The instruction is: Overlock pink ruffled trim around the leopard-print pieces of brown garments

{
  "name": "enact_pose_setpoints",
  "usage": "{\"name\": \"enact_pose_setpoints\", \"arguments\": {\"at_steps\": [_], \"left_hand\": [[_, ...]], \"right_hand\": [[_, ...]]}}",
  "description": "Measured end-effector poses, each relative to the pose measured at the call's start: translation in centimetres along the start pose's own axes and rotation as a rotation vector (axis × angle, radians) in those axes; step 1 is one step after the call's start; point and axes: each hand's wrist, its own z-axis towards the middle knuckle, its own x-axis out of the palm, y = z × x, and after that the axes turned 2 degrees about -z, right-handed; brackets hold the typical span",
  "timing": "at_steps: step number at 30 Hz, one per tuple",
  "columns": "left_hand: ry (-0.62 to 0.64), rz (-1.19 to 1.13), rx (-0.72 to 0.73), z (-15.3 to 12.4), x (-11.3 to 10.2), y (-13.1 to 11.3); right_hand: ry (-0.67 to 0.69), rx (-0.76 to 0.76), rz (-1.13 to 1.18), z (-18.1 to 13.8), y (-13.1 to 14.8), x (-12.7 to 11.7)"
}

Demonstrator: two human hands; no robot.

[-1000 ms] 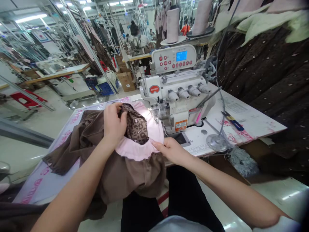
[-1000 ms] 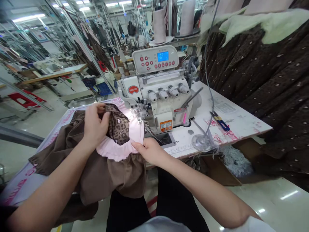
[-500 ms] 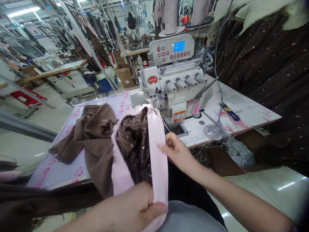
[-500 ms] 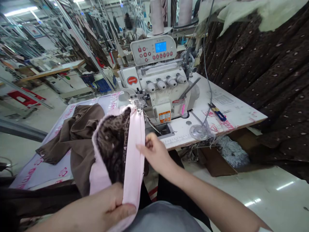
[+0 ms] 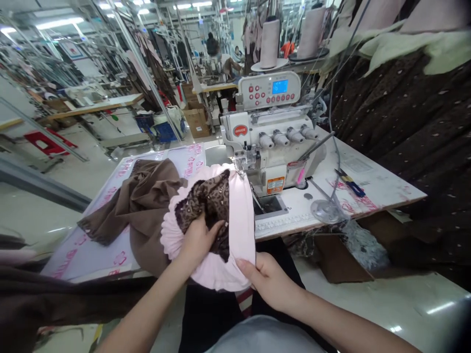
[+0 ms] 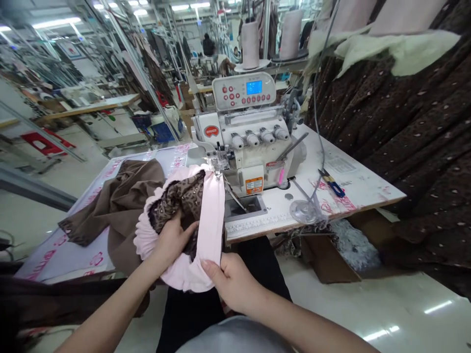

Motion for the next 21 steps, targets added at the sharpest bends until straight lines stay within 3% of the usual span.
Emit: {"name": "enact_pose_setpoints", "arguments": {"at_steps": [3, 6, 12, 17, 21], "left_hand": [[0.165, -0.111, 0.015, 0.7, -1.6, 0.4], [0.193, -0.275, 0.006, 1.0, -3.7, 0.5], [-0.107, -0.264, 0.051, 3.0, -5.5, -1.4], [-0.211, -0.192, 0.149, 6.0, -6.0, -3.5], [-0.265, -0.19, 0.174, 8.3, -6.0, -3.6]], "right_hand": [[-0.005, -0.002, -0.037, -0.1, 0.1, 0.0], [-0.026, 0.031, -0.046, -0.2, -0.2, 0.1], [-0.045, 0.02, -0.04, 1.7, 0.1, -0.9], [-0.07, 0.046, -0.05, 4.3, 0.5, -2.5], [-0.069, 0.047, -0.035, 5.6, 0.5, -3.1]]}}
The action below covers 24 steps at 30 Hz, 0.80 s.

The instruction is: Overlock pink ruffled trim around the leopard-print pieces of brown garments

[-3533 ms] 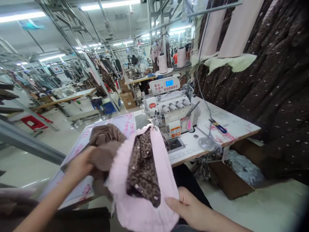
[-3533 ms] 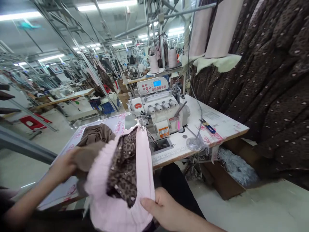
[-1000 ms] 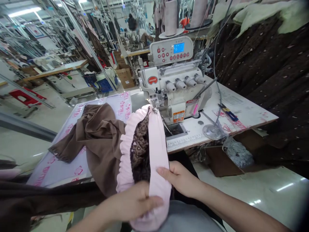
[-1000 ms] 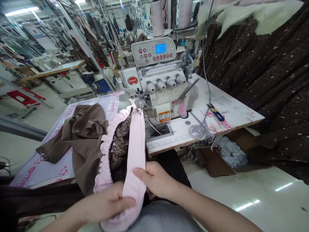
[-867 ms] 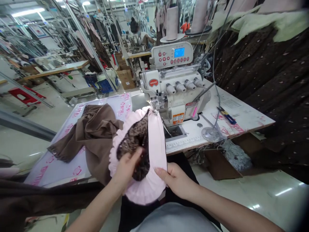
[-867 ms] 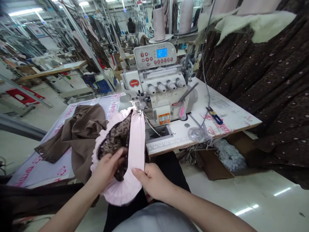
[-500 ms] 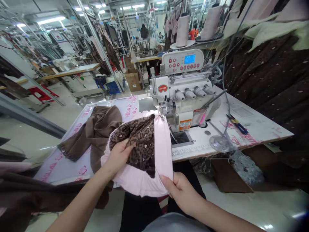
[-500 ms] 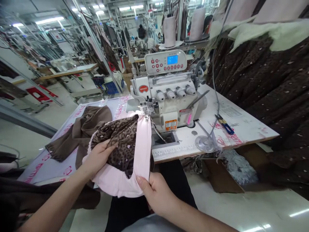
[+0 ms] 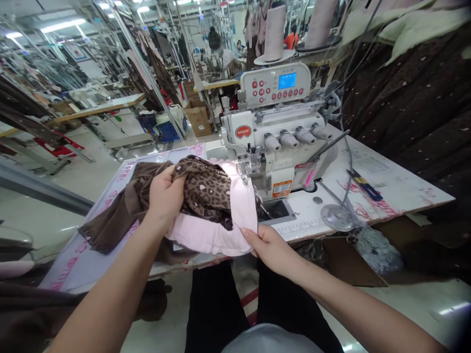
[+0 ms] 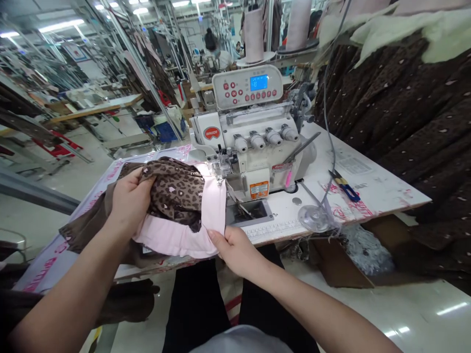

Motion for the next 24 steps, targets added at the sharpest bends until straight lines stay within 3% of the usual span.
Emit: {"name": "enact_pose_setpoints", "arguments": {"at_steps": [5, 24], "left_hand": [[-0.001, -0.019, -0.015, 0.4, 0.3, 1.1], [-0.06, -0.08, 0.023, -1.0, 0.9, 1.1]], "right_hand": [[0.015, 0.002, -0.003, 0.1, 0.3, -0.2], [-0.02, -0.023, -0.024, 0.1, 0.1, -0.8]]}}
